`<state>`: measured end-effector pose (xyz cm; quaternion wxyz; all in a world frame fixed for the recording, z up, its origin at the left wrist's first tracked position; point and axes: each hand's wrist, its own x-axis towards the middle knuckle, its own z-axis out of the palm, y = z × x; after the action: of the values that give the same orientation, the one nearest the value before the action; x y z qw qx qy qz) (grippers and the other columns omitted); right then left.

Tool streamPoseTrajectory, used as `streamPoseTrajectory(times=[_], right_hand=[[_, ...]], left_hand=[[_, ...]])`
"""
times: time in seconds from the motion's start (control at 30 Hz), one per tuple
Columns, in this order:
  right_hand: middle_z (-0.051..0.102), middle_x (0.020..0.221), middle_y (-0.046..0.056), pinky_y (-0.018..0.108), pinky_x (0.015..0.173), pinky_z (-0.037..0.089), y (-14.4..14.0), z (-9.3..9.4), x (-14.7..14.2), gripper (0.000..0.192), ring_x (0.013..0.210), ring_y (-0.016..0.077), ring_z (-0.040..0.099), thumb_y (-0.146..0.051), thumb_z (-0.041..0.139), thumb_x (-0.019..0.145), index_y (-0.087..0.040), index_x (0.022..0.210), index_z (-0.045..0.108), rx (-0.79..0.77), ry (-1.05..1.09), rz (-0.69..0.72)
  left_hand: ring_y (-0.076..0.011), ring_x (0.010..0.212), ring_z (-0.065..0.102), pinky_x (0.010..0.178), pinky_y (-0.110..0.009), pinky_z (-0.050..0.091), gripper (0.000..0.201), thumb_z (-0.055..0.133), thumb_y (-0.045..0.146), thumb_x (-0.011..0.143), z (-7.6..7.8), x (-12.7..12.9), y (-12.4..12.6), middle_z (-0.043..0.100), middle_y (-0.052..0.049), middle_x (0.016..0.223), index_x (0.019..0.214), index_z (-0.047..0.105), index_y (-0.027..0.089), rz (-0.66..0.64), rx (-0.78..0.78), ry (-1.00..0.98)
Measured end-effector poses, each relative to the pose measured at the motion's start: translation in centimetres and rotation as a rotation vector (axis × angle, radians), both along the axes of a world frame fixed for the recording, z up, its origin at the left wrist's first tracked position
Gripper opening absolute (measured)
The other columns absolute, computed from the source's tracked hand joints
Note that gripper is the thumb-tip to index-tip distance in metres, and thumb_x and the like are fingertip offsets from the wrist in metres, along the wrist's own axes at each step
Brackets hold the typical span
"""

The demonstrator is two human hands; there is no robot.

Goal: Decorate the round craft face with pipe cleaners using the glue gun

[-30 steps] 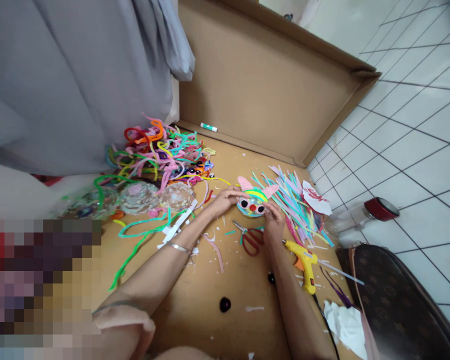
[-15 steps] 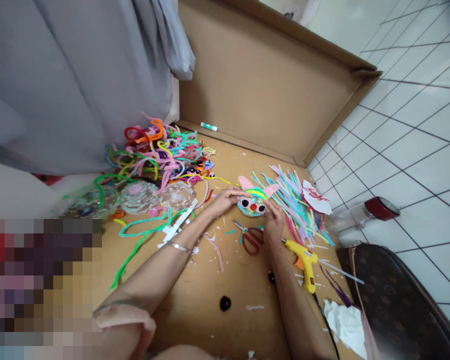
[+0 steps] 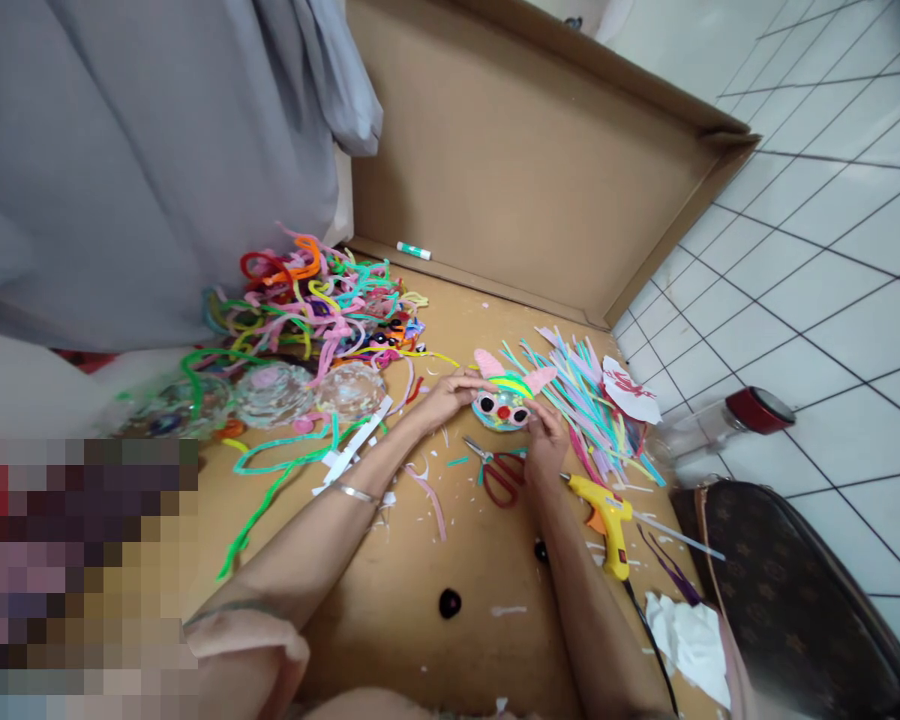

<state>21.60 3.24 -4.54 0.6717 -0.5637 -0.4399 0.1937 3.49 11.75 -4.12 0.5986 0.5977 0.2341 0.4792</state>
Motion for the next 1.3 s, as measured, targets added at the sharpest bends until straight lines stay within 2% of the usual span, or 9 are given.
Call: streamPoseTrajectory(times=[0.3,0.67,0.93,1.1,1.3], right_hand=[[0.063,0.095,0.006,0.038,0.085,0.048,-0.4,-0.2,0.2,0.033,0.09,0.0214,0.057,-0.04,0.062,0.083,-0.024,0.104,0.081,0.012,-0.093,-0.003],[0.062,0.097,0.006,0.041,0.091,0.049,-0.8,0.1,0.3,0.032,0.093,0.0214,0.059,-0.033,0.056,0.089,-0.03,0.109,0.081,0.032,-0.222,0.013],[0.069,0.091,0.007,0.035,0.069,0.052,0.2,-0.6,0.7,0.026,0.077,0.019,0.061,-0.037,0.064,0.077,-0.022,0.09,0.081,0.033,-0.078,-0.033],[0.074,0.088,0.007,0.034,0.065,0.052,0.3,-0.8,0.6,0.023,0.072,0.0184,0.062,-0.039,0.067,0.073,-0.02,0.08,0.077,0.041,0.007,-0.072],[0.072,0.07,0.002,0.033,0.065,0.052,0.3,-0.3,0.7,0.028,0.064,0.0164,0.061,-0.041,0.077,0.062,-0.018,0.078,0.073,-0.043,0.198,-0.066]], left_hand=[[-0.0236,0.101,0.055,0.101,-0.036,0.041,0.017,0.076,0.026,0.071,-0.2,0.1,0.2,0.068,-0.007,0.098,0.085,0.085,0.023,0.015,-0.007,0.012],[-0.0237,0.106,0.055,0.104,-0.037,0.038,0.016,0.073,0.02,0.071,-0.1,0.1,0.1,0.066,-0.007,0.102,0.083,0.084,0.021,0.011,-0.022,0.014],[-0.0219,0.097,0.054,0.096,-0.035,0.04,0.018,0.074,0.021,0.07,-0.3,0.1,0.3,0.066,-0.007,0.095,0.085,0.084,0.02,-0.001,-0.013,0.007],[-0.0215,0.096,0.054,0.096,-0.035,0.04,0.018,0.074,0.022,0.068,-0.3,0.1,0.3,0.065,-0.006,0.094,0.083,0.084,0.02,0.004,-0.017,0.002],[-0.0203,0.094,0.055,0.093,-0.034,0.041,0.017,0.077,0.025,0.068,-0.2,0.0,0.2,0.065,-0.006,0.094,0.082,0.084,0.02,0.0,-0.038,0.005]])
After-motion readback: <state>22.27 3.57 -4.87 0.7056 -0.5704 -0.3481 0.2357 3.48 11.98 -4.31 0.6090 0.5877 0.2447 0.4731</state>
